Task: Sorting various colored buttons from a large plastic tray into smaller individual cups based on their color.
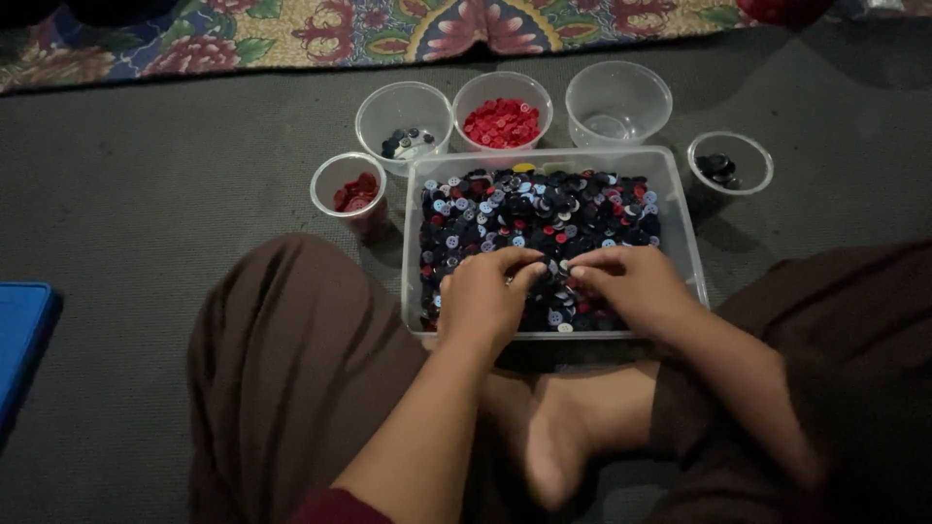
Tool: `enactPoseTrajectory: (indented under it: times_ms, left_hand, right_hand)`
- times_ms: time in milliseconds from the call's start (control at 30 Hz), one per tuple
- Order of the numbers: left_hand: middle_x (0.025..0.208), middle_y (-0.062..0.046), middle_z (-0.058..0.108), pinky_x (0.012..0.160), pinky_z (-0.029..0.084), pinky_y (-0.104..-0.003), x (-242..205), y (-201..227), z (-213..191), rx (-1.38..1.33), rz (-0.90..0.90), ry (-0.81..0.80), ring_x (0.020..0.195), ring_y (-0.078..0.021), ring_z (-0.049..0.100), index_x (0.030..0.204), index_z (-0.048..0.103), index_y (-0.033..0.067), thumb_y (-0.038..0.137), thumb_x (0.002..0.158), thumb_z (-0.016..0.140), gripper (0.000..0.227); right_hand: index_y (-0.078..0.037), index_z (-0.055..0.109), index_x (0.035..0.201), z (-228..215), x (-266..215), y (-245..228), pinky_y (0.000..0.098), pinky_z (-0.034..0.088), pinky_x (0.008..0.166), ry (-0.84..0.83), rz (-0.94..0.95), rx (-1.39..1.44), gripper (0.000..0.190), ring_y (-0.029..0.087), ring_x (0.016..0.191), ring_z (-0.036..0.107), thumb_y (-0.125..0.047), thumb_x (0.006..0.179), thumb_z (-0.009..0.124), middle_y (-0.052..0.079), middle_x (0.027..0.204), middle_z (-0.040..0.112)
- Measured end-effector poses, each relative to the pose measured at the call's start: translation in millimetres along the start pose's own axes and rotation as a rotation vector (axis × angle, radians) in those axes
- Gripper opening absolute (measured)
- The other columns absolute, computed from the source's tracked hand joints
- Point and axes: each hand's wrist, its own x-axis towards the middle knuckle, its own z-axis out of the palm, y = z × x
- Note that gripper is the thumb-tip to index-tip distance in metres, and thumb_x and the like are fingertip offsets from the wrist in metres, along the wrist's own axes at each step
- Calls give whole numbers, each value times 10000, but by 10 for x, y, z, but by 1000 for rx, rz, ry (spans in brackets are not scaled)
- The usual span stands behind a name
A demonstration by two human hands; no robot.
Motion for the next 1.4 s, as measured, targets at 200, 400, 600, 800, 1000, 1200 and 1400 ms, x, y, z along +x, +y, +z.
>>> enactPoseTrajectory:
  times_ms: [200, 400, 600, 800, 1000, 1200, 1400]
  left_hand:
    - [1056, 22, 809, 1051, 482, -449, 203, -174, 111, -272, -44, 10, 1198, -270, 687, 1164, 776, 339, 432, 946, 668, 261]
    - [906, -22, 819, 869, 558, -331, 305, -265, 116, -427, -103, 64, 1003, -224, 768, 1138, 806, 256, 402, 887, 749, 296]
    - [919, -24, 817, 850, 552, -311, 292, -290, 91, -418, -217, 105, 952, -203, 774, 1141, 815, 218, 281, 880, 803, 269]
    - [1026, -133, 801, 961, 557, -471, 623, -207, -111, -241, -241, 370, 1091, -362, 730, 1116, 805, 169, 399, 927, 689, 319]
    - [1060, 50, 796, 1019, 532, -376, 1331, -53, -858, -262, -233, 694, 1125, -228, 728, 1166, 779, 291, 477, 855, 783, 362]
    - [1199, -156, 752, 1053, 499, -514, 803, -187, -599, -172, -78, 606, 1201, -378, 667, 1231, 748, 109, 297, 882, 796, 399]
    - [1185, -80, 768, 993, 554, -461, 191, -199, -121, -142, -169, 255, 1168, -315, 704, 1259, 740, 200, 301, 889, 773, 385]
  right_hand:
    - [-107, 775, 1222, -7, -1, -44, 338, 583, 756, 49, 55, 162, 291, 219, 898, 725, -168, 942, 723, 176, 1037, 781]
    - [-85, 755, 1245, -71, -25, -41, 317, 578, 742, 63, 82, 288, 320, 215, 905, 733, -184, 943, 717, 188, 1099, 772]
    - [-59, 719, 1303, -147, -20, -93, 336, 576, 778, 30, 152, 316, 338, 224, 910, 715, -187, 994, 670, 188, 1145, 748]
    - [-32, 663, 1360, -181, -68, -147, 228, 550, 721, 7, 214, 402, 405, 118, 846, 686, -177, 982, 653, 130, 1136, 753]
    - [-27, 718, 1285, -140, 82, 3, 278, 556, 723, 6, 245, 419, 331, 187, 833, 716, -155, 985, 660, 205, 1117, 762]
    - [-29, 758, 1179, -88, 155, -48, 328, 580, 684, 55, 292, 356, 250, 267, 748, 723, -143, 965, 699, 207, 961, 758]
    - [-77, 792, 1029, 65, 674, -115, 327, 571, 582, 33, 142, 266, 207, 201, 652, 674, -212, 873, 799, 136, 812, 723]
